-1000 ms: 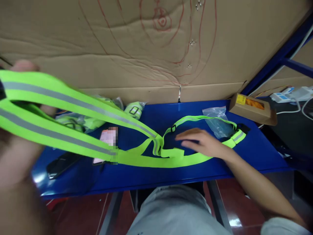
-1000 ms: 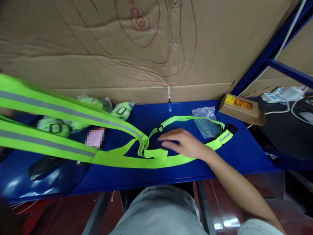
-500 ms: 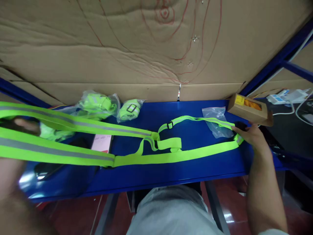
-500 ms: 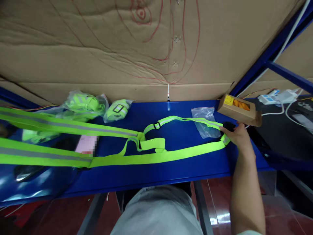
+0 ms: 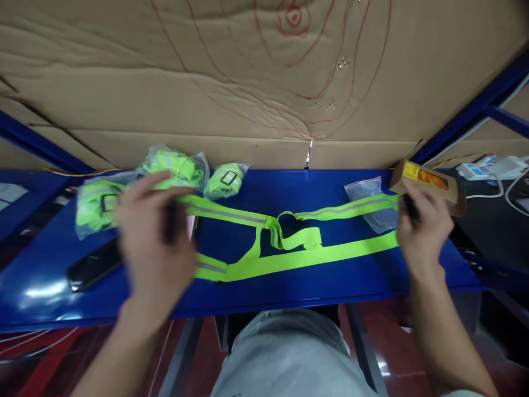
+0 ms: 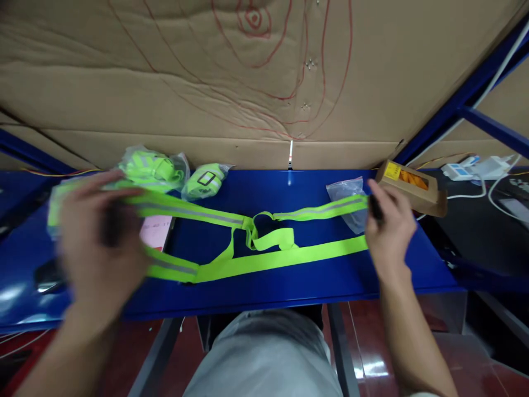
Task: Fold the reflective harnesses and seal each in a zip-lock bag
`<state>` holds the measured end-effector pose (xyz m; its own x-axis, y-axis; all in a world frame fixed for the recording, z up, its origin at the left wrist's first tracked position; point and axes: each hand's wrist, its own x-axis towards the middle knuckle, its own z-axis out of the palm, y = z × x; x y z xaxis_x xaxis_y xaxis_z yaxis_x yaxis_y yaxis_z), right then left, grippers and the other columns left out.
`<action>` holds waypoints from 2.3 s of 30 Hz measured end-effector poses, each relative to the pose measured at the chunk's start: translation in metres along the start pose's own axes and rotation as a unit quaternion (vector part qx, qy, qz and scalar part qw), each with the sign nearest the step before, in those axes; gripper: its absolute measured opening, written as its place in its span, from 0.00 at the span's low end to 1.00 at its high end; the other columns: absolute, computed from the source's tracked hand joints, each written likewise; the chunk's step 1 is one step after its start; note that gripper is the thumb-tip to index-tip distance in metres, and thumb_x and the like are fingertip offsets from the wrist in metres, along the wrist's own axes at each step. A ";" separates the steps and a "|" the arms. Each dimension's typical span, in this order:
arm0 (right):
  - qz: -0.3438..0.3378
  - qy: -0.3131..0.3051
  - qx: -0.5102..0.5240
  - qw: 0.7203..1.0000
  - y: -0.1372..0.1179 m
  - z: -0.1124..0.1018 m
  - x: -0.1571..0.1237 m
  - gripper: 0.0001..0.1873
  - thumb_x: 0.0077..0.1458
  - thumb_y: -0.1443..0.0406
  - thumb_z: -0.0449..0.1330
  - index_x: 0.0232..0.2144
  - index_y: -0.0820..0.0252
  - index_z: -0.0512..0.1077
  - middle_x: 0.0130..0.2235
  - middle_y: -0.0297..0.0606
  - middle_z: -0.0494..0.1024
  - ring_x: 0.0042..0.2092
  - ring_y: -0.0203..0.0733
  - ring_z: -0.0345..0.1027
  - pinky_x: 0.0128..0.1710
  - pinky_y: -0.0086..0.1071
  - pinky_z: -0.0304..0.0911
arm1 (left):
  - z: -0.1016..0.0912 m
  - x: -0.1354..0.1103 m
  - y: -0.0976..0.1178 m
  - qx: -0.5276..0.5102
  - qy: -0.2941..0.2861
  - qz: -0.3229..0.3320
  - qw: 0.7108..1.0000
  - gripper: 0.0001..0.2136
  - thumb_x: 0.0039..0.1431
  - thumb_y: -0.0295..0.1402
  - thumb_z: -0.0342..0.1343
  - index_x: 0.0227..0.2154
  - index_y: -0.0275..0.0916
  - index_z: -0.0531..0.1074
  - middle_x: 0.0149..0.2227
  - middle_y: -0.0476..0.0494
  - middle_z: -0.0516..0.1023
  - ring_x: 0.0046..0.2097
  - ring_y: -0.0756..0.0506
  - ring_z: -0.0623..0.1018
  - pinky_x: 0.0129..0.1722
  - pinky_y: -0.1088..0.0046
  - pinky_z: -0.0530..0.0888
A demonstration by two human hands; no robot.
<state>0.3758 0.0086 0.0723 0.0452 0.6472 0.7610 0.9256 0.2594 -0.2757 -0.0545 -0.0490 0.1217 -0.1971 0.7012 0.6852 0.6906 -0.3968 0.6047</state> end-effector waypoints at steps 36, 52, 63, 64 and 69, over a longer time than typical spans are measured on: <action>-0.133 -0.189 0.149 0.962 -0.113 0.078 -0.015 0.46 0.51 0.81 0.50 0.72 0.58 0.61 0.59 0.51 0.70 0.59 0.57 0.62 0.60 0.54 0.68 | 0.130 -0.032 0.009 0.222 -0.234 0.241 0.915 0.25 0.69 0.18 0.39 0.68 0.24 0.56 0.60 0.24 0.73 0.58 0.35 0.76 0.60 0.54 0.75; -0.072 -0.171 0.294 0.937 -0.119 0.072 -0.008 0.48 0.49 0.73 0.58 0.72 0.52 0.54 0.56 0.46 0.75 0.57 0.55 0.71 0.61 0.57 0.65 | 0.108 -0.005 0.000 -0.246 -0.358 0.039 0.900 0.59 0.56 0.44 0.72 0.76 0.48 0.33 0.73 0.28 0.56 0.73 0.32 0.61 0.70 0.49 0.65; -0.041 -0.398 0.544 0.738 -0.107 0.044 0.062 0.58 0.47 0.35 0.70 0.72 0.49 0.57 0.62 0.47 0.74 0.62 0.53 0.71 0.62 0.49 0.69 | 0.094 0.039 0.022 -0.512 -0.324 -0.160 0.779 0.18 0.52 0.43 0.75 0.29 0.35 0.76 0.25 0.49 0.79 0.26 0.47 0.80 0.32 0.71 0.79; -0.029 -0.411 0.540 0.734 -0.107 0.042 0.070 0.54 0.47 0.34 0.69 0.69 0.51 0.63 0.60 0.47 0.76 0.59 0.52 0.73 0.60 0.48 0.71 | 0.094 0.046 0.026 -0.544 -0.331 -0.145 0.757 0.17 0.56 0.43 0.73 0.28 0.36 0.75 0.23 0.50 0.77 0.23 0.48 0.78 0.29 0.72 0.78; 0.026 -0.403 0.582 0.706 -0.127 0.039 0.107 0.29 0.48 0.43 0.74 0.42 0.58 0.78 0.44 0.41 0.83 0.44 0.45 0.78 0.46 0.38 0.76 | 0.097 0.080 0.050 -0.556 -0.291 -0.091 0.773 0.17 0.57 0.44 0.73 0.32 0.36 0.76 0.25 0.49 0.78 0.24 0.50 0.77 0.23 0.76 0.74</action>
<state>0.2482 0.0729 0.1656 -0.5951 0.7535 0.2795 -0.0260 0.3296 -0.9438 0.0313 0.0445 0.1672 0.3489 0.8252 0.4441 -0.4006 -0.2971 0.8667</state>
